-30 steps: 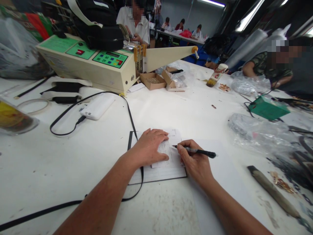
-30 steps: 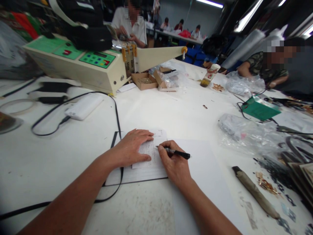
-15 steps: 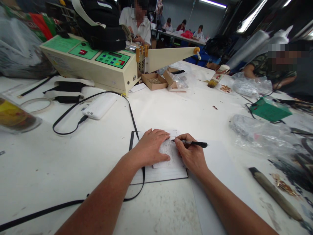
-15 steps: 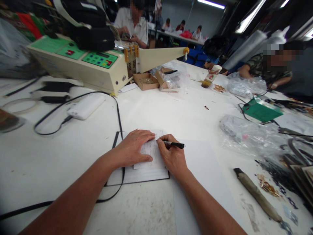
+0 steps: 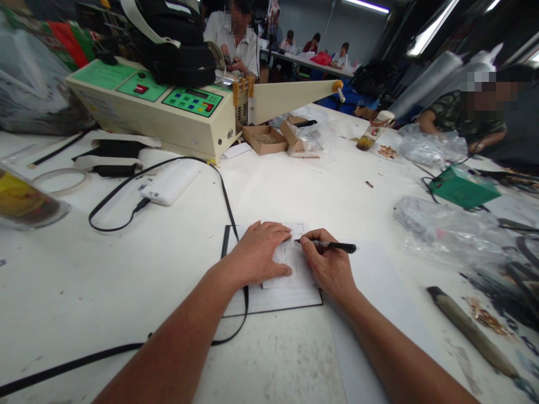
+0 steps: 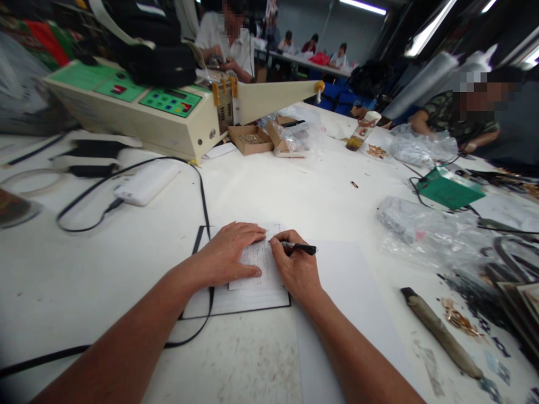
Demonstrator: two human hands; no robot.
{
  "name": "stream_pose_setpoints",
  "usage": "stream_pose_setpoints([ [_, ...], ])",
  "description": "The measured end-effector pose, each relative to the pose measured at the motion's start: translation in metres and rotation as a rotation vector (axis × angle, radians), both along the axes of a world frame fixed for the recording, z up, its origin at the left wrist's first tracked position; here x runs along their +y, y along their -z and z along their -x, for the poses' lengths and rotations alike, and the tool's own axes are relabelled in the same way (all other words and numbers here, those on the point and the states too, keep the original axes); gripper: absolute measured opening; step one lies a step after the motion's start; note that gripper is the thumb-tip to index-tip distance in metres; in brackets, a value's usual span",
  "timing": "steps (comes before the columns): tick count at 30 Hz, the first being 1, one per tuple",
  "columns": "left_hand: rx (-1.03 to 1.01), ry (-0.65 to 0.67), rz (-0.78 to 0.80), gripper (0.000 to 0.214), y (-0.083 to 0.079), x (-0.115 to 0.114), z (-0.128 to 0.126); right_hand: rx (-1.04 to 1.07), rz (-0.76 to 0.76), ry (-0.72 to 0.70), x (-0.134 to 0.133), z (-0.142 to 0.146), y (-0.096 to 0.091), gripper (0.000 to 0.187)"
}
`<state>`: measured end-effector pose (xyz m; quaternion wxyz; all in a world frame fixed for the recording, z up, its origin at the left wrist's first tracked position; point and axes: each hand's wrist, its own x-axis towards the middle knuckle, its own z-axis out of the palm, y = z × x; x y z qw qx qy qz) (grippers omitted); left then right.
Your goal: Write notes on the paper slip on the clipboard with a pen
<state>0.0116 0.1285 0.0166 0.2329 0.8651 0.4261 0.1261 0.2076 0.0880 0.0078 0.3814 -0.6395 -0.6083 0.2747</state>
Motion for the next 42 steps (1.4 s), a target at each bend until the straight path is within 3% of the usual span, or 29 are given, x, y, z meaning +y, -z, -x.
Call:
stream_pose_setpoints([
  [20,-0.009,0.006,-0.013,0.071,0.003,0.0,0.0,0.011,0.005,-0.017,0.001,-0.001,0.004,0.021],
  [42,0.021,0.016,-0.01,0.069,0.0,0.001,-0.002,0.048,0.087,-0.034,-0.023,-0.007,-0.002,0.021],
])
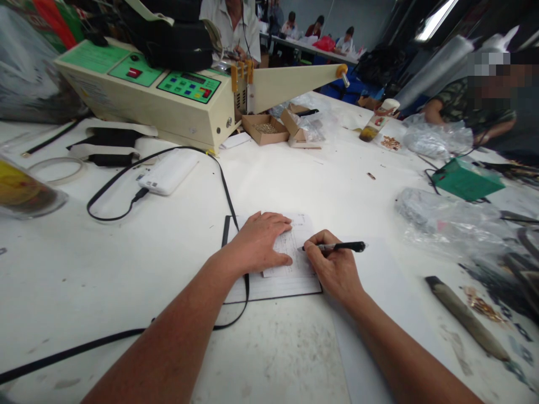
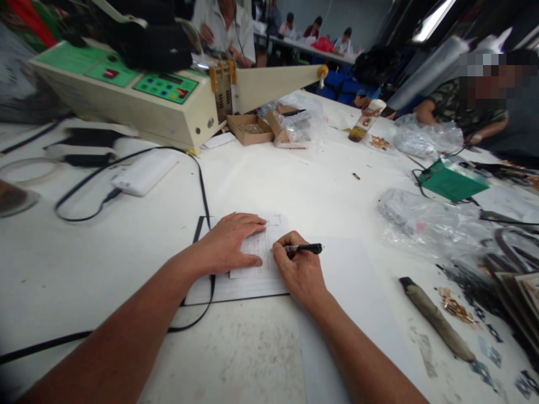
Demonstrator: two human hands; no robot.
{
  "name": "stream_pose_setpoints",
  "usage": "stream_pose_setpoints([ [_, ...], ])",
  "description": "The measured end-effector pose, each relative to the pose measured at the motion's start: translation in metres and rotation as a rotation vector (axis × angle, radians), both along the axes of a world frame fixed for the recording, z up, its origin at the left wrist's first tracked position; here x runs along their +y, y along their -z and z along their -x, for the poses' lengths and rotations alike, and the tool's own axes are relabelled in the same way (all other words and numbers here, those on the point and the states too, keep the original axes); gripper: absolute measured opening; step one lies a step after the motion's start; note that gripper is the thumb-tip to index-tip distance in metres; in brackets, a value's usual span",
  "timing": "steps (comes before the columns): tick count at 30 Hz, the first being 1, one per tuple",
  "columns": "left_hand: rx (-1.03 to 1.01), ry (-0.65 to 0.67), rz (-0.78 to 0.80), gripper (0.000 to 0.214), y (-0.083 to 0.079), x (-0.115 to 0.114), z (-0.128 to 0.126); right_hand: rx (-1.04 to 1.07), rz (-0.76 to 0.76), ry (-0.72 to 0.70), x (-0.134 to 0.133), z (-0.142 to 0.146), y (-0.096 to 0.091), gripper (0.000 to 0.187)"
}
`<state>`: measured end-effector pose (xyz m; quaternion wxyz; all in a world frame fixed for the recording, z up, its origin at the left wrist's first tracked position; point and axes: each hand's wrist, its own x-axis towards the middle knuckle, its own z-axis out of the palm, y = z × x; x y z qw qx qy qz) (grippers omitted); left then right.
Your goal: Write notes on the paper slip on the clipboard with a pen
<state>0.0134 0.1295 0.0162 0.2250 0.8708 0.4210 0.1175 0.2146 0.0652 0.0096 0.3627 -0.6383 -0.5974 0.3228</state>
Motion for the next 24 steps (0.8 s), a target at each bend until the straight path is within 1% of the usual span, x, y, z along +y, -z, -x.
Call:
stream_pose_setpoints([
  [8,0.03,0.008,-0.017,0.071,0.003,0.001,-0.001,-0.002,0.016,-0.012,-0.015,-0.004,0.001,0.022],
  [16,0.044,0.004,0.0,0.072,0.001,0.001,-0.002,-0.011,0.019,0.003,-0.029,-0.007,0.0,0.023],
  [24,0.056,0.013,-0.007,0.073,0.002,0.002,-0.003,-0.021,0.002,-0.004,-0.036,-0.006,0.0,0.023],
])
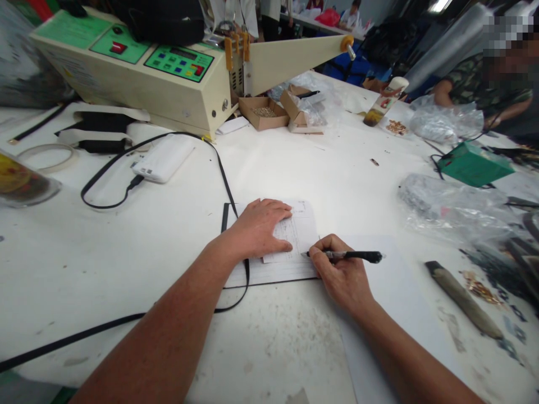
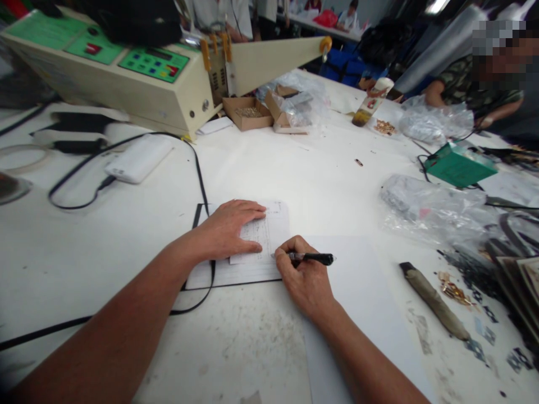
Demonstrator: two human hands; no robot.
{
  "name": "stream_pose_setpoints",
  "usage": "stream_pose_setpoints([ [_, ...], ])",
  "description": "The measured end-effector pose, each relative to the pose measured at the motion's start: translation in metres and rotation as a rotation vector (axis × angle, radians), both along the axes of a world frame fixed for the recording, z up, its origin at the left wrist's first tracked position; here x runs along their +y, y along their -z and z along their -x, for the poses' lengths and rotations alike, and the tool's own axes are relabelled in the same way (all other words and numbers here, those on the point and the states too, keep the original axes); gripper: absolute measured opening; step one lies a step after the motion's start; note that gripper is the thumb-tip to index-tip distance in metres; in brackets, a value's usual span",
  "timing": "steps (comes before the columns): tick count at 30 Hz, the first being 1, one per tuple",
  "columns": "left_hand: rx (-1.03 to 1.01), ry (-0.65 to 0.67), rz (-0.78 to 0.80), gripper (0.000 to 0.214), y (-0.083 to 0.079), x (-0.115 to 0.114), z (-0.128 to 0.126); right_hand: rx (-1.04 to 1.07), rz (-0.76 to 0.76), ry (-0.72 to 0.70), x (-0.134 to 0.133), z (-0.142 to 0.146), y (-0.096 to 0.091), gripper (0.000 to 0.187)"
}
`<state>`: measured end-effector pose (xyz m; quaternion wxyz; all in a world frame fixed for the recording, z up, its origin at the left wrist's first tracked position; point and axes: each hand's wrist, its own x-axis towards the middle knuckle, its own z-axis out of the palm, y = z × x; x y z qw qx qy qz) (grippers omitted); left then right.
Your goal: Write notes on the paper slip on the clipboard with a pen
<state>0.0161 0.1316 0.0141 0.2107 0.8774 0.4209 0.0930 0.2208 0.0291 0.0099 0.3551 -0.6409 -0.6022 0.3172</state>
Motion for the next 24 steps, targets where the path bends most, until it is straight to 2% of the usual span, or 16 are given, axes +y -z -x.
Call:
stream_pose_setpoints([
  [13,-0.006,-0.005,0.003,0.072,-0.0004,-0.0003,-0.0003,0.022,0.013,-0.005,-0.004,-0.0006,0.0011,0.023],
  [24,-0.032,-0.012,-0.003,0.071,0.0007,-0.001,0.0002,-0.068,-0.058,-0.017,-0.0036,0.0045,0.0013,0.021],
])
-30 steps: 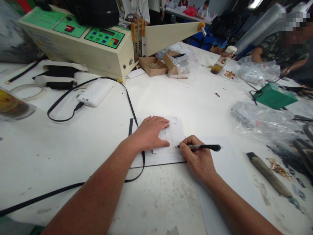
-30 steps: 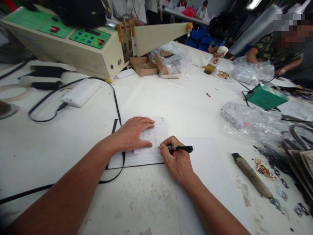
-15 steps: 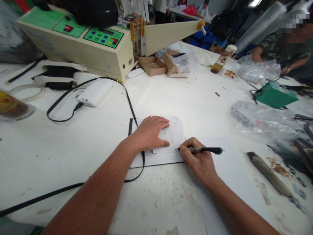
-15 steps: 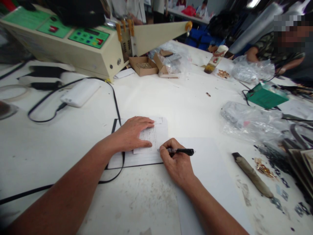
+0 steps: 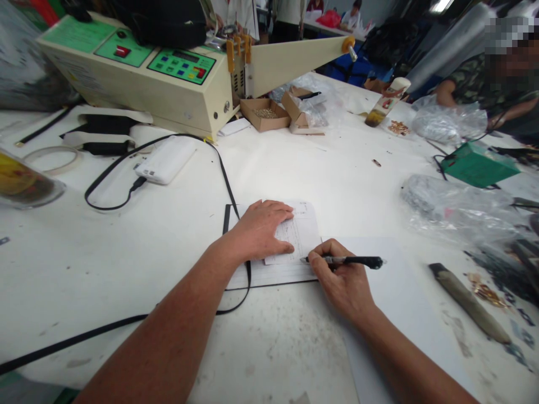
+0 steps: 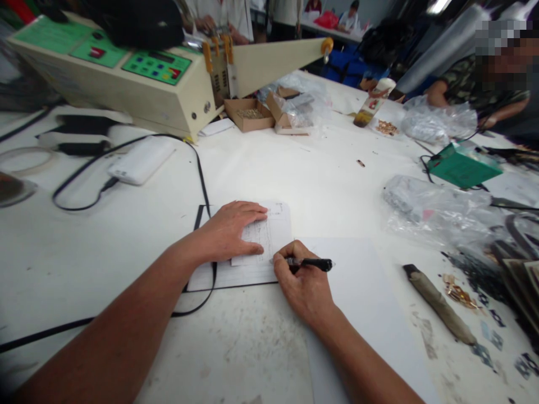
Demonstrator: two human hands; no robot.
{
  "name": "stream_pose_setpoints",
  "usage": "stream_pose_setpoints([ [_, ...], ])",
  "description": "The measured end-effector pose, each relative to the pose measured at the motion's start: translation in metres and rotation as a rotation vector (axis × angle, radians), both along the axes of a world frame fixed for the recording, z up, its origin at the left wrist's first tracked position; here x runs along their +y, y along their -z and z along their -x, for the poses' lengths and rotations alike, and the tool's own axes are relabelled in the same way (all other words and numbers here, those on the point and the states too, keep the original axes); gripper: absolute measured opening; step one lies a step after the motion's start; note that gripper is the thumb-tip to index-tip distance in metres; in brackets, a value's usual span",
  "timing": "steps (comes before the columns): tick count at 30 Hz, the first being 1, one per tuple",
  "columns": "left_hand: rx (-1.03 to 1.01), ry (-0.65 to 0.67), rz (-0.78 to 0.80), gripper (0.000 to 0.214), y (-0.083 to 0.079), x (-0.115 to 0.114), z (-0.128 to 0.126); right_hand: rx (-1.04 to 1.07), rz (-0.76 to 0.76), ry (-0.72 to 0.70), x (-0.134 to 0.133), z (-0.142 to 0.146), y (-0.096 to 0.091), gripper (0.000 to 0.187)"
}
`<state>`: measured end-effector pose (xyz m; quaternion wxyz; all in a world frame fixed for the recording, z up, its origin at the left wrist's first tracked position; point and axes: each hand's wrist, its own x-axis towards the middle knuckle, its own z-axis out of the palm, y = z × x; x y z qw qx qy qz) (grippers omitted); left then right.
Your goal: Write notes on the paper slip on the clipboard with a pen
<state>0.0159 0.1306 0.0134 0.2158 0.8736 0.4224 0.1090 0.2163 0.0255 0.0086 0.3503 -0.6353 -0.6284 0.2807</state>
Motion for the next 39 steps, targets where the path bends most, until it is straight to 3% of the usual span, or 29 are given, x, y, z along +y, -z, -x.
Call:
stream_pose_setpoints([
  [22,0.011,-0.006,-0.007,0.072,0.0,-0.001,0.001,-0.088,-0.034,-0.093,-0.001,0.009,-0.008,0.017],
  [39,0.013,-0.007,-0.01,0.071,-0.001,0.0,0.0,-0.024,-0.003,-0.151,-0.002,0.006,-0.011,0.018],
])
